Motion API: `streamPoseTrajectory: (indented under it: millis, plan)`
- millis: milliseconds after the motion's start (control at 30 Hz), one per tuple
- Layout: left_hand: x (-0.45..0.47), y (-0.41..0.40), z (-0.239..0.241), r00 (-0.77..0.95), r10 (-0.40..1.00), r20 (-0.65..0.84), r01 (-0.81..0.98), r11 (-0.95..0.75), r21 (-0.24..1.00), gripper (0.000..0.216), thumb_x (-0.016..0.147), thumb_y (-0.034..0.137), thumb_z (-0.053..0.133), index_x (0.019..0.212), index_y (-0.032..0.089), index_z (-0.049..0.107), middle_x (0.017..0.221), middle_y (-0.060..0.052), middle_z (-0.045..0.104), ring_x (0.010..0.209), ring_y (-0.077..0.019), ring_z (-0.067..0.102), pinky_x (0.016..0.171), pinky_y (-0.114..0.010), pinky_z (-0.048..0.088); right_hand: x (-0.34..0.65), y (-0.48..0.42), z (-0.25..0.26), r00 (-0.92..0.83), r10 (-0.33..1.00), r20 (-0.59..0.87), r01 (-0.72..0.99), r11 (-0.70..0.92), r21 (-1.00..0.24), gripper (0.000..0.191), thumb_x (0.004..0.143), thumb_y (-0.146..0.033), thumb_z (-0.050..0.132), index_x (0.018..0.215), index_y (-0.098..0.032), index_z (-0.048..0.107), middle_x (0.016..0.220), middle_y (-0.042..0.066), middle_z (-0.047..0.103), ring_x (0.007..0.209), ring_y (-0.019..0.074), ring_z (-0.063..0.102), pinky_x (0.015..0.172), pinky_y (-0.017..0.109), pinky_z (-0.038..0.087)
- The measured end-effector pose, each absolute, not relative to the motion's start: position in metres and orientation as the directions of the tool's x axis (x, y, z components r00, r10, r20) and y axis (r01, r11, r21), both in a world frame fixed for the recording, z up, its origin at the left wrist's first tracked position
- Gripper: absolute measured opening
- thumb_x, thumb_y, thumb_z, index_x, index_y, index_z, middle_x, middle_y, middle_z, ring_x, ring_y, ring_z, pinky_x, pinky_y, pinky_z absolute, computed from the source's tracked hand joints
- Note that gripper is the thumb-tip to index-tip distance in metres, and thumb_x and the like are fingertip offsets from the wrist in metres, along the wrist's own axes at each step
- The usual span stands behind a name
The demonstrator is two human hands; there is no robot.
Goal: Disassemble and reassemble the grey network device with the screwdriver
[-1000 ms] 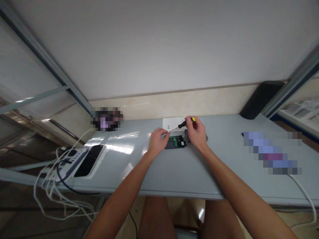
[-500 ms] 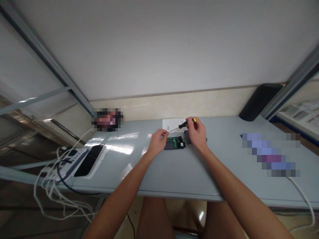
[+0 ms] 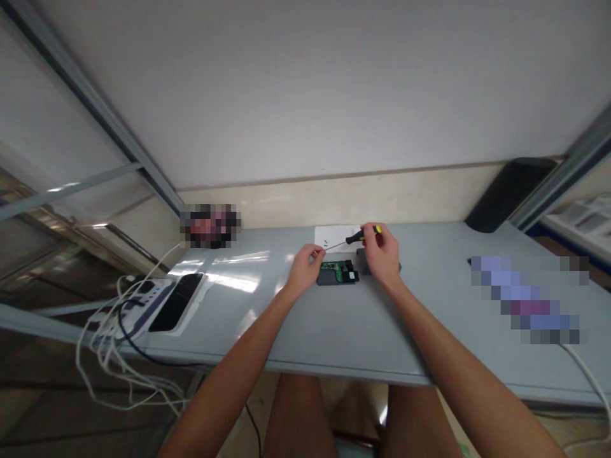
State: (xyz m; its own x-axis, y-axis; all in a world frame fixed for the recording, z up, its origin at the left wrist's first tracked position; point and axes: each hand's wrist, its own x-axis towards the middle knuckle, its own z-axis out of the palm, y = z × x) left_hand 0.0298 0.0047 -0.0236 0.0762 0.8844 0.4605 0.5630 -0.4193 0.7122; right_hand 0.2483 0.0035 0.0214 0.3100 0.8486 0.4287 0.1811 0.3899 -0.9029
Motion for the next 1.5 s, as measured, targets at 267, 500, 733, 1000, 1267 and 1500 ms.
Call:
streamPoseTrajectory:
  millis: [267,500,733,1000,1267,1500]
  plan:
    - [0.0304,0.0062,-0.0252,0.058,0.887,0.458,0.553,-0.411,0.725,0.011,0.105,0.022,0.066,0.098,0.020,0.074,0.098,-0.004,0.074,0.092,-0.0184,0.068,0.091,-0.031,0.056,0.2475,0.0030,0.0211,0.313,0.846,0.432,0.190,0.390,-0.901,0.050,0.099,-0.070,0.061,0.100,-0.021,0.073,0.075,0.000,0.064,0.070,0.0180,0.058,0.069,0.029,0.048]
    - [0.0306,0.0062,-0.0244,0.052,0.890,0.452,0.562,-0.400,0.724,0.011,0.105,0.022,0.065,0.099,0.020,0.074,0.100,-0.004,0.074,0.094,-0.0187,0.068,0.092,-0.032,0.055,0.2461,0.0010,0.0199,0.313,0.847,0.430,0.198,0.385,-0.902,0.049,0.099,-0.069,0.061,0.101,-0.022,0.073,0.075,-0.001,0.064,0.070,0.0179,0.057,0.068,0.029,0.047]
    - [0.0298,0.0063,-0.0241,0.033,0.892,0.452,0.546,-0.394,0.739,0.010,0.106,0.022,0.065,0.101,0.020,0.074,0.102,-0.005,0.074,0.095,-0.0193,0.069,0.093,-0.033,0.056,0.2453,-0.0001,0.0201,0.308,0.848,0.431,0.209,0.381,-0.901,0.050,0.100,-0.070,0.059,0.102,-0.022,0.073,0.075,0.000,0.065,0.070,0.0180,0.057,0.067,0.029,0.046]
    - [0.0292,0.0060,-0.0245,0.020,0.898,0.439,0.549,-0.377,0.746,0.011,0.106,0.024,0.065,0.103,0.020,0.075,0.104,-0.006,0.075,0.095,-0.0196,0.070,0.092,-0.033,0.057,0.2454,0.0014,0.0200,0.317,0.847,0.426,0.202,0.379,-0.903,0.050,0.100,-0.070,0.059,0.101,-0.022,0.072,0.075,0.000,0.065,0.070,0.0182,0.058,0.069,0.030,0.047]
    - [0.0291,0.0075,-0.0255,0.029,0.894,0.447,0.533,-0.392,0.750,0.011,0.106,0.025,0.065,0.102,0.020,0.074,0.103,-0.005,0.074,0.095,-0.0192,0.069,0.093,-0.033,0.057,0.2457,0.0002,0.0222,0.326,0.848,0.417,0.217,0.362,-0.906,0.051,0.100,-0.071,0.058,0.100,-0.022,0.072,0.073,-0.001,0.064,0.069,0.0180,0.057,0.068,0.029,0.045]
    - [0.0279,0.0061,-0.0238,0.076,0.890,0.450,0.528,-0.419,0.739,0.011,0.105,0.024,0.067,0.100,0.020,0.076,0.101,-0.005,0.074,0.094,-0.0189,0.069,0.092,-0.032,0.057,0.2471,0.0019,0.0222,0.328,0.848,0.416,0.204,0.366,-0.908,0.051,0.100,-0.072,0.058,0.099,-0.022,0.071,0.076,0.000,0.066,0.070,0.0181,0.058,0.069,0.030,0.047]
